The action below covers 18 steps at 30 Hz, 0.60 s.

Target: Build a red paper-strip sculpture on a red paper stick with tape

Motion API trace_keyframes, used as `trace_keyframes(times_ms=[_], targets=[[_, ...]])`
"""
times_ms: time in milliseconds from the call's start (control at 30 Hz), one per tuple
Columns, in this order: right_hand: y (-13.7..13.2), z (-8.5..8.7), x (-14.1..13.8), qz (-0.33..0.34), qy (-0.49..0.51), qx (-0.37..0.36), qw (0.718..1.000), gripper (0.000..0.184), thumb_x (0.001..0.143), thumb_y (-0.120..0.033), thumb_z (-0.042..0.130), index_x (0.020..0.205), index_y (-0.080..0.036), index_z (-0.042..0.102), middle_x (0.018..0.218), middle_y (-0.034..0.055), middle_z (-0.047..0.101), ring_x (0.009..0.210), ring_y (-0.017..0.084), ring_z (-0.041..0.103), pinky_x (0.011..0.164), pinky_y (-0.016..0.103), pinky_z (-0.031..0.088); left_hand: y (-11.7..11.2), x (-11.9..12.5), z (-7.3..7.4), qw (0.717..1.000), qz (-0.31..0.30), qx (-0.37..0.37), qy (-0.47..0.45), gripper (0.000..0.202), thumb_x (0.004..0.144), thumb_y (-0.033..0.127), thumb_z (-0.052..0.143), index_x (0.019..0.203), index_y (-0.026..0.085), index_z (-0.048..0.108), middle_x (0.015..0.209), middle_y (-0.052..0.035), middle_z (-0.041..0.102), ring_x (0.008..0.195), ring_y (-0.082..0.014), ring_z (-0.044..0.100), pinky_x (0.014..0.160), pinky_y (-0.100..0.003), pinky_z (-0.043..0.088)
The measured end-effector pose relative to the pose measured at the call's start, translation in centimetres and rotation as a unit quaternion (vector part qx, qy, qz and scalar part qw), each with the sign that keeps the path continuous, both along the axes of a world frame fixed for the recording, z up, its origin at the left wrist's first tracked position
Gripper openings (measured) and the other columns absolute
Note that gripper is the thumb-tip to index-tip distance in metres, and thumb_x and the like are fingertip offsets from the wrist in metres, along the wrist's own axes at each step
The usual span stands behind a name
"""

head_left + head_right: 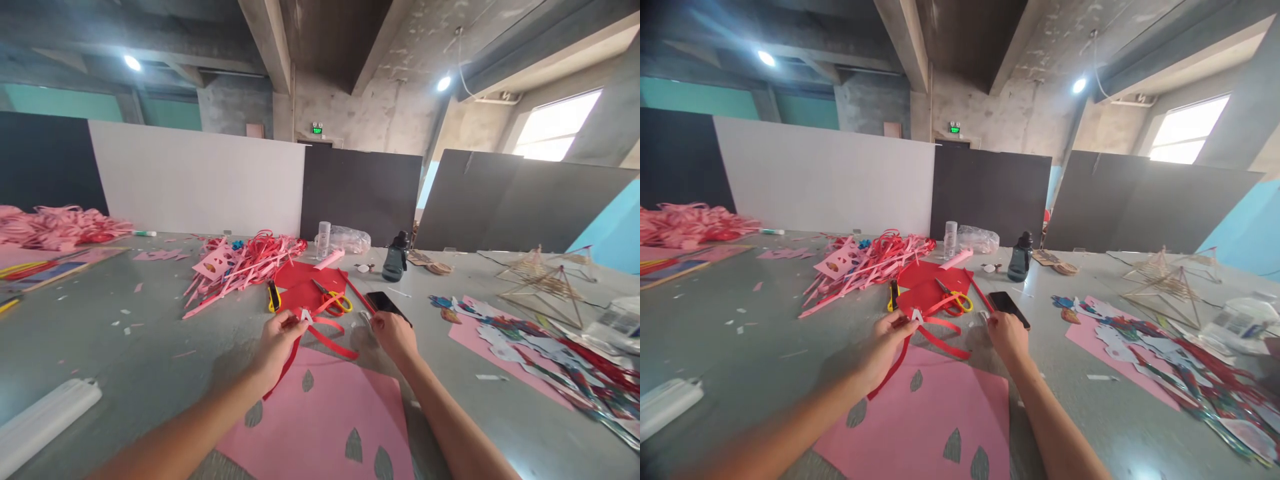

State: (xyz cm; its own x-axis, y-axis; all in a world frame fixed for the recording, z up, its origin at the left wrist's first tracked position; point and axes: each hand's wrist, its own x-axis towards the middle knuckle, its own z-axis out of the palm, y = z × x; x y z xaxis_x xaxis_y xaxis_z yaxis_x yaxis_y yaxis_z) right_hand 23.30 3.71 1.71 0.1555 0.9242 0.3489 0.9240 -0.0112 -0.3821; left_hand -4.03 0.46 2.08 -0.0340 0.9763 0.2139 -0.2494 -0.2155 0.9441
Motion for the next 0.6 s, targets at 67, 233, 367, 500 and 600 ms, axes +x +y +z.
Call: trace_keyframes(times_ms=[67,233,367,500,600], targets=[[-0.1,0.3,-0.1,0.008,0.007,0.034,0.999,0.023,0.092,-0.020,0.056,0.085,-0.021,0.078,0.095,0.0111,0.075,0.089,0.024,0.067,0.068,0.028,0.039,-0.1,0.0,0.0,1.000,0.007,0.006,0.014,0.024,0.074,0.036,0.083,0.087,0.018,0.074,0.086,-0.0027,0.071,0.083,-0.0190,0.063,0.079,-0.028,0.047],[-1.1,1.0,-1.9,0.093,0.051,0.112,0.988,0.028,0.100,-0.029,0.048,0.093,-0.018,0.073,0.090,0.0082,0.072,0.079,0.021,0.065,0.070,0.027,0.044,-0.7,0.2,0.1,0.999,0.002,0.032,0.044,0.023,0.078,0.038,0.080,0.087,0.019,0.071,0.087,-0.0025,0.069,0.082,-0.0191,0.061,0.076,-0.027,0.046],[-3.0,1.4,-4.8,0.233,0.117,0.136,0.956,0.041,0.107,-0.042,0.041,0.091,-0.019,0.071,0.082,0.0051,0.070,0.072,0.018,0.063,0.070,0.027,0.047,-1.5,0.5,0.1,0.994,0.015,0.069,0.088,0.025,0.082,0.042,0.078,0.083,0.020,0.068,0.080,-0.0019,0.067,0.078,-0.0196,0.060,0.073,-0.028,0.047],[-4.8,1.4,-7.1,0.342,0.185,0.100,0.916,0.041,0.107,-0.047,0.045,0.095,-0.020,0.074,0.086,0.0050,0.070,0.075,0.018,0.063,0.069,0.028,0.046,-1.7,0.5,-0.1,0.990,0.015,0.081,0.111,0.027,0.084,0.045,0.077,0.083,0.020,0.067,0.079,-0.0019,0.068,0.077,-0.0196,0.062,0.071,-0.027,0.046],[-5.0,1.1,-8.0,0.345,0.231,0.068,0.907,0.039,0.102,-0.051,0.053,0.094,-0.018,0.073,0.089,0.0061,0.070,0.077,0.018,0.063,0.069,0.028,0.046,-1.6,0.5,-0.3,0.988,0.006,0.080,0.130,0.031,0.083,0.046,0.077,0.077,0.019,0.063,0.074,-0.0004,0.063,0.072,-0.0178,0.059,0.067,-0.026,0.044]])
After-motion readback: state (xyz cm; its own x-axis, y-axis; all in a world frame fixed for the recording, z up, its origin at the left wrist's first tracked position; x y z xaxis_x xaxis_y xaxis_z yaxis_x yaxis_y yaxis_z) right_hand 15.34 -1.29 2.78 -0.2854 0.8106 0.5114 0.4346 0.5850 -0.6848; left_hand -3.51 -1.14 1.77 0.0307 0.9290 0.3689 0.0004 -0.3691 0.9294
